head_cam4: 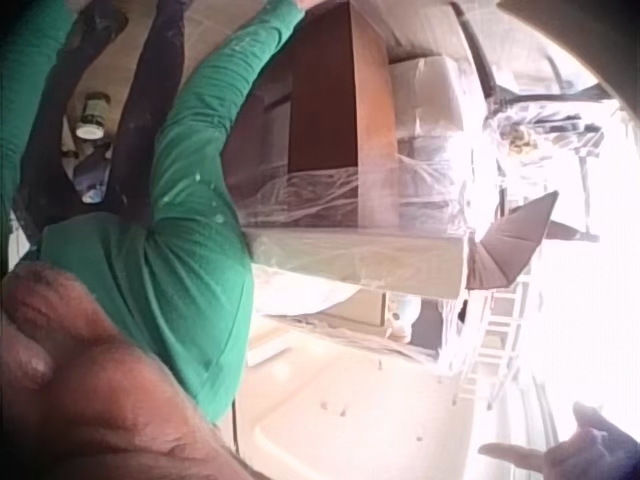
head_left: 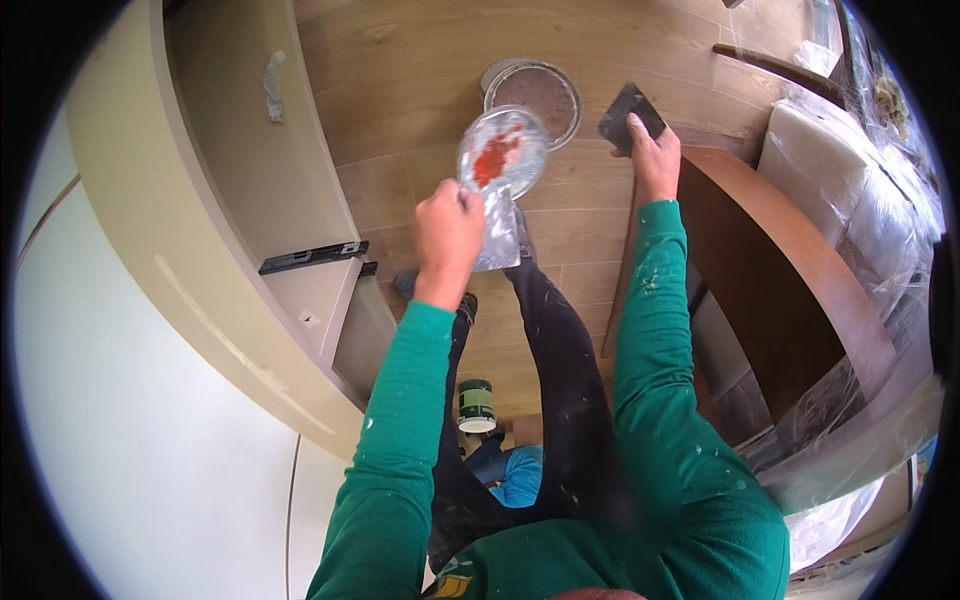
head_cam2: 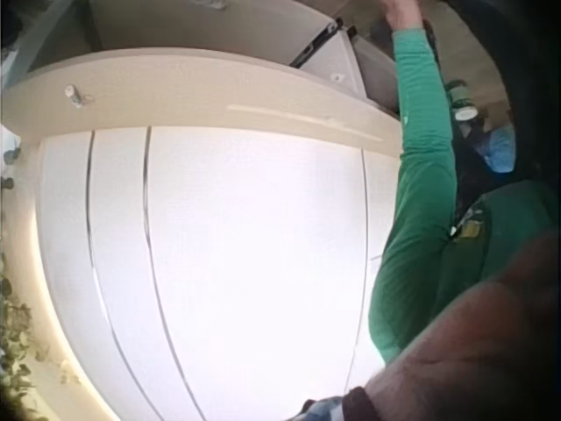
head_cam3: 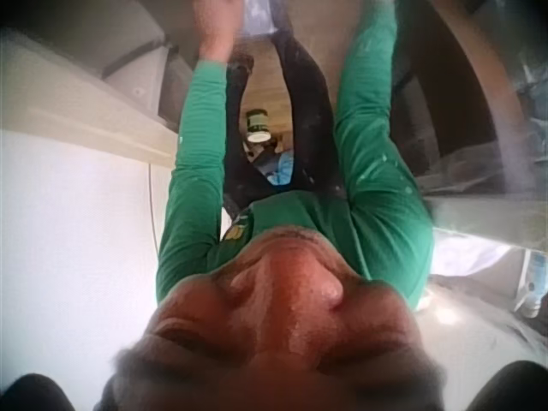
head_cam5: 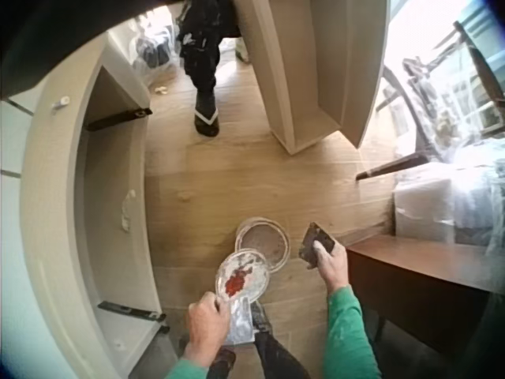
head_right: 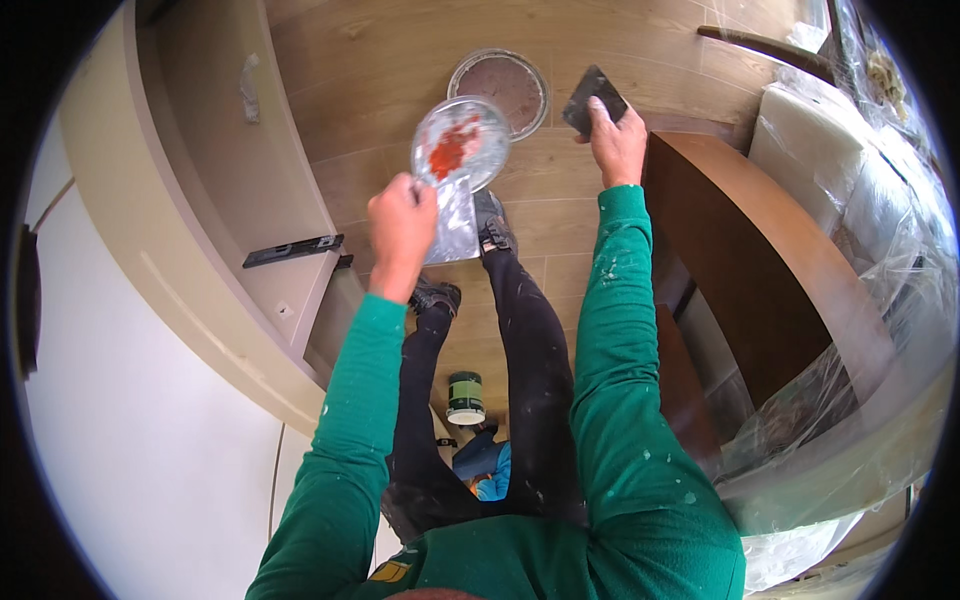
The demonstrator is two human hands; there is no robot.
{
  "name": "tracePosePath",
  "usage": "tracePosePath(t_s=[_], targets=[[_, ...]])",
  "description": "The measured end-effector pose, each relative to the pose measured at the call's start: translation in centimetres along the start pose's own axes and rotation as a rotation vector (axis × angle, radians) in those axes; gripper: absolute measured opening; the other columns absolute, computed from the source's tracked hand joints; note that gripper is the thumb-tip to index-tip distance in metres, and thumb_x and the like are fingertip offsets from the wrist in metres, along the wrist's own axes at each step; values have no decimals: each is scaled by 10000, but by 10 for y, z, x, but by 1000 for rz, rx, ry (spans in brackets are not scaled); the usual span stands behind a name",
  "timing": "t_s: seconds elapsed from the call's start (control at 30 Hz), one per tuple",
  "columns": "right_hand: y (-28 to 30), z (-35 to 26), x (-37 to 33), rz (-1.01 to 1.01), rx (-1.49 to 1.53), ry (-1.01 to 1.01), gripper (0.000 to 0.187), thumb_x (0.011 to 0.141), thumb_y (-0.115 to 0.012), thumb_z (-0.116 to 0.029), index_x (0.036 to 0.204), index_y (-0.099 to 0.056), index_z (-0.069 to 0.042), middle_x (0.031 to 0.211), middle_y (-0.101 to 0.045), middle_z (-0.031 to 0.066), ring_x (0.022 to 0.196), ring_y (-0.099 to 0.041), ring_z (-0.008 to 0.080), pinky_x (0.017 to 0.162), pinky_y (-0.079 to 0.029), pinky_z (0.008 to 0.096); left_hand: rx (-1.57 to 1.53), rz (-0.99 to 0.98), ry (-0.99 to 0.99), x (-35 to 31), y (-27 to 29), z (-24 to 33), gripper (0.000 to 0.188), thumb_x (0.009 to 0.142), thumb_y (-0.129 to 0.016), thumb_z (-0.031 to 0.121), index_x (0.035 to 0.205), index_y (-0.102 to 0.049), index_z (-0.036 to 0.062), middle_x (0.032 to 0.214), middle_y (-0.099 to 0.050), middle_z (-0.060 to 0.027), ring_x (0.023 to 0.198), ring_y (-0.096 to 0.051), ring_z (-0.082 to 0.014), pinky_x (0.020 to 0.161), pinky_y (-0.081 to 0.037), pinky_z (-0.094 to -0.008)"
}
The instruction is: The person mixes putty by scraping it between two spatulas and dipping a spatula into a small container of red paste.
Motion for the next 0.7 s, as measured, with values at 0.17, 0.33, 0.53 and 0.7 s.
tracePosePath(t_s=[0.17, 0.33, 0.53, 0.7], targets=[[-41, -19, -16, -82, -370, 140, 353, 866, -641, -266, 1090, -700, 1, 981, -704, 268, 976, -686, 411, 858, -527, 439, -86, 80, 32, -36, 40, -47, 159, 818, -660, 111, 730, -619, -16, 582, -603, -154, 512, -589, -237, 519, -460, -377], [-113, -24, -17, -232, -592, 239, 371, 859, -560, -266, 1056, -694, 18, 1024, -668, 315, 1006, -642, 480, 918, -509, 506, -185, 121, 75, -58, 60, -59, 158, 825, -662, 90, 735, -620, -33, 547, -584, -68, 490, -516, -79, 487, -418, -289], [-169, 17, 42, -240, -835, 214, 349, 867, -566, -227, 1048, -715, 31, 1053, -678, 320, 1042, -658, 462, 931, -539, 492, -248, 89, 106, -75, 64, -73, 148, 855, -660, 67, 760, -630, -43, 590, -603, -28, 549, -513, -42, 500, -409, -256], [-197, 35, 53, -283, -876, 168, 342, 861, -559, -187, 1044, -717, 55, 1068, -680, 322, 1065, -663, 450, 943, -541, 484, -249, 93, 128, -94, 65, -91, 148, 880, -656, 59, 778, -629, -44, 613, -601, -9, 570, -507, -30, 502, -399, -246]])
Point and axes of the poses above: each hand's wrist, its own x-axis towards the middle knuckle, its own y-axis out of the back of the hand, z = x × y, the point moved 10 cm from there along x, towards the middle knuckle
